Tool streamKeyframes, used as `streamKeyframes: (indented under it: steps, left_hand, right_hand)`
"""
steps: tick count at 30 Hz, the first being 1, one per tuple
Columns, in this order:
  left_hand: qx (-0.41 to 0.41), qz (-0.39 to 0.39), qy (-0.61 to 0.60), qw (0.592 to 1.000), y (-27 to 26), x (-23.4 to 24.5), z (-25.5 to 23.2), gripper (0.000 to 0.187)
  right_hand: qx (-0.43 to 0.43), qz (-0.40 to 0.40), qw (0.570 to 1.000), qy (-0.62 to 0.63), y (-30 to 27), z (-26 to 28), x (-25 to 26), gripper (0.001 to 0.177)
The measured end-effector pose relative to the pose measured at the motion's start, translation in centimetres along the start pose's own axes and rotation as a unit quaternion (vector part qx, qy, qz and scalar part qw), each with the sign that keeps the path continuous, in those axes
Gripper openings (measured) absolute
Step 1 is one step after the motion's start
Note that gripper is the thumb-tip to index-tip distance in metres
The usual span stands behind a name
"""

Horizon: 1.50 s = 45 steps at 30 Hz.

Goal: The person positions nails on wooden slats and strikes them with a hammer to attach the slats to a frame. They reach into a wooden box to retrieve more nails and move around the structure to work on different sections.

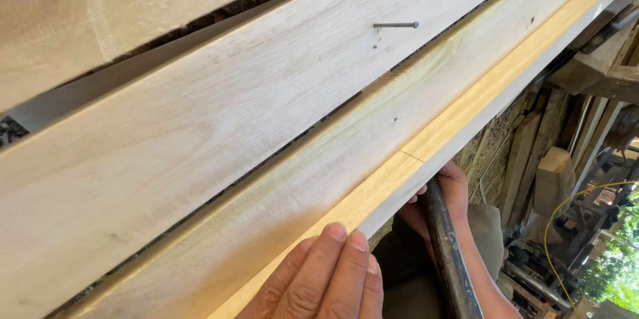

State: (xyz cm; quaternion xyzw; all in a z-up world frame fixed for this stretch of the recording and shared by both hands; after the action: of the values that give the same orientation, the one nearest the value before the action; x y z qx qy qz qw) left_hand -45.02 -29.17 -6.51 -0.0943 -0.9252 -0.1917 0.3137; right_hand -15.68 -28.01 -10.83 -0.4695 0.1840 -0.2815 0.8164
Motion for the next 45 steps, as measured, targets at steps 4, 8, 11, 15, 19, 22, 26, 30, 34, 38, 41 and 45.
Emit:
streamKeyframes:
  steps: [4, 8, 11, 15, 19, 22, 26, 30, 34, 38, 41, 45]
  left_hand:
    - [-0.079, 0.007, 0.055, 0.995, -0.3, -1.5, 0.3, 0.014]
    - [-0.040, 0.006, 0.021, 0.999, -0.7, -1.9, 0.6, 0.018]
    - [-0.059, 0.008, 0.040, 0.997, -0.6, -2.1, 0.5, 0.021]
    - [0.038, 0.006, 0.001, 0.999, -1.0, -1.8, -0.4, 0.020]
    - [0.063, 0.029, -0.001, 0.998, -1.5, -2.0, -1.3, 0.023]
    - [0.084, 0.013, 0.003, 0.996, -1.5, -2.0, -1.2, 0.021]
    - [0.101, 0.010, -0.023, 0.995, -1.2, -2.0, -1.1, 0.021]
    - [0.086, 0.029, -0.044, 0.995, -1.2, -1.5, -0.7, 0.020]
    - [0.070, 0.048, -0.044, 0.995, -1.1, -0.5, 0.1, 0.021]
    - [0.056, 0.072, -0.017, 0.996, -1.7, 0.7, 1.6, 0.032]
    - [0.098, 0.068, -0.017, 0.993, -2.3, 1.6, 2.6, 0.038]
    - [0.158, 0.057, -0.023, 0.986, -0.7, 2.8, 2.4, 0.027]
  right_hand:
    - [-0.016, -0.046, 0.999, -0.001, 1.0, 0.0, 1.0, 0.027]
    - [0.010, -0.046, 0.997, -0.053, 0.7, -0.4, 0.4, 0.030]
    - [0.005, -0.115, 0.991, -0.073, 0.6, -0.4, -0.6, 0.035]
    - [0.003, -0.147, 0.986, -0.085, 0.2, -0.4, -0.8, 0.043]
    - [0.013, -0.152, 0.982, -0.110, 0.2, -0.4, 0.3, 0.040]
    - [0.014, -0.005, 0.999, -0.038, 0.2, -0.7, 0.3, 0.031]
    - [-0.002, 0.003, 1.000, -0.015, 0.1, -0.8, 0.3, 0.029]
    - [-0.022, 0.011, 1.000, -0.010, -0.4, -0.9, -0.3, 0.028]
    - [-0.026, -0.004, 0.997, 0.068, -1.3, -0.7, -1.0, 0.017]
    - [-0.012, 0.013, 0.992, 0.124, -1.4, 0.8, -1.3, 0.010]
    - [0.010, -0.027, 0.990, 0.139, -0.9, 2.9, 0.2, 0.011]
    - [0.040, -0.096, 0.992, 0.070, 0.8, 7.9, 2.4, 0.015]
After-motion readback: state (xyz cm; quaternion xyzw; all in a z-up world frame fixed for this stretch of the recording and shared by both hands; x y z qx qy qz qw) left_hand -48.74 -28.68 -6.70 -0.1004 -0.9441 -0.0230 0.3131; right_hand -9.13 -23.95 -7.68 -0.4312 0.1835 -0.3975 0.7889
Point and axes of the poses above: each hand's wrist, its own y-axis towards the middle knuckle, its own x-axis out of the back of the hand, z = x × y, the point moved 3 cm from there along y, towards the middle knuckle, and after that the axes turned 1 degree about -z, right-handed, at the moved point
